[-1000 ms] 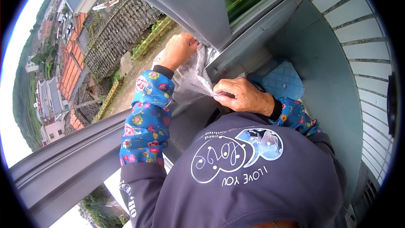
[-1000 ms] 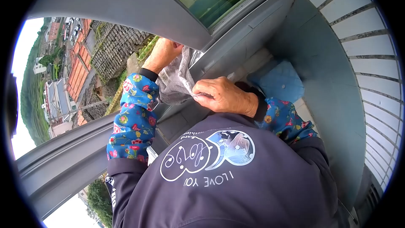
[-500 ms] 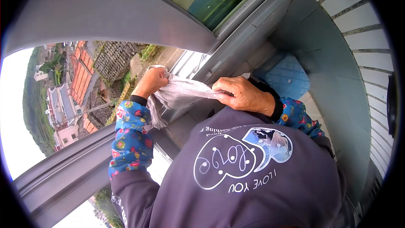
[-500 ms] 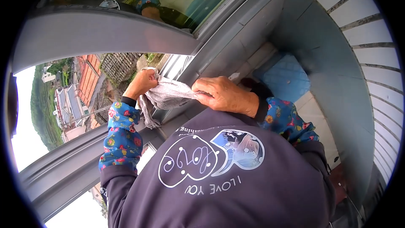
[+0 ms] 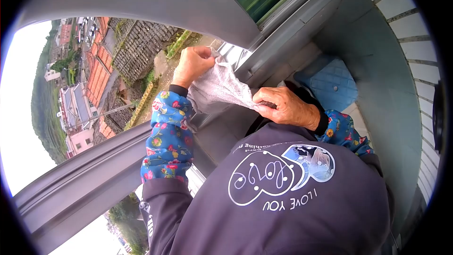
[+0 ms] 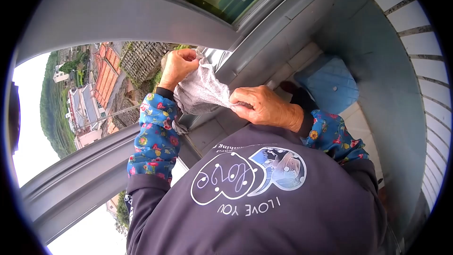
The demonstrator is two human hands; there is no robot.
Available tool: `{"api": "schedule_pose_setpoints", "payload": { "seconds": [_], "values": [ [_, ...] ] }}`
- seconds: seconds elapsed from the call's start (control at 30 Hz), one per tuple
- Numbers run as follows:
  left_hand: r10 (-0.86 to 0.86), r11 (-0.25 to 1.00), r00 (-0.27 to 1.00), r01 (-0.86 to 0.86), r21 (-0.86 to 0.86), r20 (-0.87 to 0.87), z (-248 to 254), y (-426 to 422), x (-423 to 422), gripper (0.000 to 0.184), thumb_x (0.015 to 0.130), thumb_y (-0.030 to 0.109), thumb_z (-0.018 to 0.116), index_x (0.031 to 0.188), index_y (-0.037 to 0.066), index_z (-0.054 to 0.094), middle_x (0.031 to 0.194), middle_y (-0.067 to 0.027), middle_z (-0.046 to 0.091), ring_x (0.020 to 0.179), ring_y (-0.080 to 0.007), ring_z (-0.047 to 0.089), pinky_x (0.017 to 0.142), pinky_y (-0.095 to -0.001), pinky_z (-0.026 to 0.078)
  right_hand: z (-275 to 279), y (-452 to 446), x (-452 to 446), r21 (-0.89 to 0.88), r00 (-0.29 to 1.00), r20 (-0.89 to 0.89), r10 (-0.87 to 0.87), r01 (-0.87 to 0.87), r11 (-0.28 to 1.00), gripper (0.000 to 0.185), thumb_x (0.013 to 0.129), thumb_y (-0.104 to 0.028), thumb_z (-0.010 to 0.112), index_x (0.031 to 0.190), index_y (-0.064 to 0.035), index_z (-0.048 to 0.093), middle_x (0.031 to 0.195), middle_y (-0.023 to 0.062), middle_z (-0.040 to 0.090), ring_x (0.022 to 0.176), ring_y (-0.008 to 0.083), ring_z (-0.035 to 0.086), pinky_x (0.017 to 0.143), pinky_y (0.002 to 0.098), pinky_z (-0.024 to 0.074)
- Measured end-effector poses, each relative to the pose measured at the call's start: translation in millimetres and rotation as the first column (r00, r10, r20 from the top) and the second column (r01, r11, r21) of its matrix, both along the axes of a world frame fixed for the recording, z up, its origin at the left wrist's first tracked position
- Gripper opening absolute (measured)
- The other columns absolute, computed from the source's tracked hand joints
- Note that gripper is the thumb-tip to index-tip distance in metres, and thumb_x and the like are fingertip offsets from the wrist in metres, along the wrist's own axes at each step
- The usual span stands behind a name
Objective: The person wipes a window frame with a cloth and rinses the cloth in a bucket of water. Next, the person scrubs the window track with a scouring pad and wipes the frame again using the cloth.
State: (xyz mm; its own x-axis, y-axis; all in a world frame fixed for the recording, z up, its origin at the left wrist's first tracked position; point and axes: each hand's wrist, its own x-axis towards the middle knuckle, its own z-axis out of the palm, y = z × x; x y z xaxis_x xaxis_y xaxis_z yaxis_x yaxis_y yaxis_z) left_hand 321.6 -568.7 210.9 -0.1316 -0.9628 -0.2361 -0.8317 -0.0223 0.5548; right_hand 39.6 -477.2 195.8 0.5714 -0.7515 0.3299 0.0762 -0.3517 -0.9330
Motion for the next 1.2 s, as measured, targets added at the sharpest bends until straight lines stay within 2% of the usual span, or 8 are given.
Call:
{"api": "schedule_pose_setpoints", "payload": {
  "seconds": [0.23,0.33,0.4,0.47,0.57,0.7,1.07,1.2],
  "values": [
    [0.109,0.99,0.965,-0.083,0.115,-0.237,-20,-14,-4,0.023,0.075,0.021,0.073,0.077,-0.001,0.066,0.061,-0.0024,0.059,0.06,-0.0078,0.054,0.057,-0.0273,0.046,-5,7,7,0.07,1.0,-0.028,-0.013,0.015,0.997,0.011,0.081,-0.002,0.066,0.088,-0.0019,0.058,0.078,0.0113,0.064,0.068,0.0268,0.065,0.062,0.0323,0.0498],
    [0.005,0.996,0.997,0.002,0.09,-0.077,-15,-7,3,0.025,0.076,0.024,0.072,0.079,0.0,0.064,0.064,-0.0059,0.061,0.062,-0.0128,0.057,0.059,-0.0306,0.047,-7,6,15,0.051,0.999,-0.025,0.02,-0.019,0.998,0.011,0.081,-0.001,0.066,0.088,-0.0018,0.058,0.078,0.0113,0.063,0.067,0.0262,0.064,0.062,0.0319,0.0493],
    [-0.094,0.979,0.992,0.075,0.189,0.09,-13,9,47,0.031,0.073,0.03,0.074,0.077,0.001,0.064,0.068,-0.0126,0.064,0.064,-0.0226,0.061,0.062,-0.036,0.048,-6,6,15,0.014,0.999,-0.023,0.031,-0.031,0.999,0.011,0.081,-0.002,0.066,0.089,-0.0014,0.057,0.078,0.0113,0.063,0.067,0.0258,0.064,0.061,0.032,0.049],
    [-0.078,0.949,0.958,-0.014,0.315,0.276,4,38,81,0.035,0.067,0.034,0.079,0.071,0.002,0.064,0.067,-0.0129,0.064,0.065,-0.0227,0.062,0.061,-0.0361,0.048,-6,3,17,0.014,0.999,-0.024,0.031,-0.03,0.999,0.011,0.082,-0.002,0.066,0.089,-0.001,0.057,0.078,0.0114,0.062,0.068,0.0257,0.063,0.061,0.0322,0.0488],
    [0.16,0.967,0.945,-0.208,0.148,0.285,-1,60,87,0.036,0.065,0.033,0.082,0.068,0.002,0.063,0.062,-0.0105,0.062,0.057,-0.0213,0.058,0.057,-0.0351,0.047,-5,-3,18,0.093,0.999,-0.009,0.042,-0.041,0.995,0.012,0.081,-0.001,0.066,0.089,-0.0009,0.057,0.078,0.0114,0.062,0.068,0.0259,0.063,0.062,0.0325,0.049],
    [0.282,0.954,0.959,-0.284,0.1,0.037,-21,59,75,0.032,0.067,0.027,0.081,0.068,0.002,0.061,0.059,-0.0045,0.058,0.057,-0.0113,0.053,0.055,-0.0313,0.045,-6,-1,21,0.026,0.995,0.017,0.094,-0.095,0.995,0.014,0.08,-0.003,0.066,0.089,-0.0026,0.055,0.08,0.0115,0.06,0.072,0.0309,0.062,0.063,0.0365,0.0483],
    [0.293,0.95,0.956,-0.286,-0.129,0.036,-31,10,-13,0.035,0.066,0.038,0.077,0.063,0.008,0.059,0.062,-0.0106,0.063,0.063,-0.0282,0.063,0.061,-0.0394,0.048,-2,3,19,0.06,0.986,-0.074,0.15,-0.146,0.987,0.013,0.081,-0.003,0.065,0.091,-0.0013,0.056,0.082,0.0126,0.061,0.074,0.0308,0.063,0.065,0.0345,0.0494],
    [0.384,0.88,0.923,-0.361,-0.308,0.015,-36,28,-27,0.035,0.071,0.041,0.076,0.066,0.008,0.063,0.068,-0.0118,0.065,0.074,-0.031,0.065,0.071,-0.0444,0.042,6,0,19,0.132,0.975,-0.167,0.144,-0.123,0.984,0.011,0.083,-0.004,0.066,0.091,-0.0003,0.06,0.076,0.0124,0.061,0.067,0.0215,0.061,0.063,0.0306,0.048]
  ]
}}
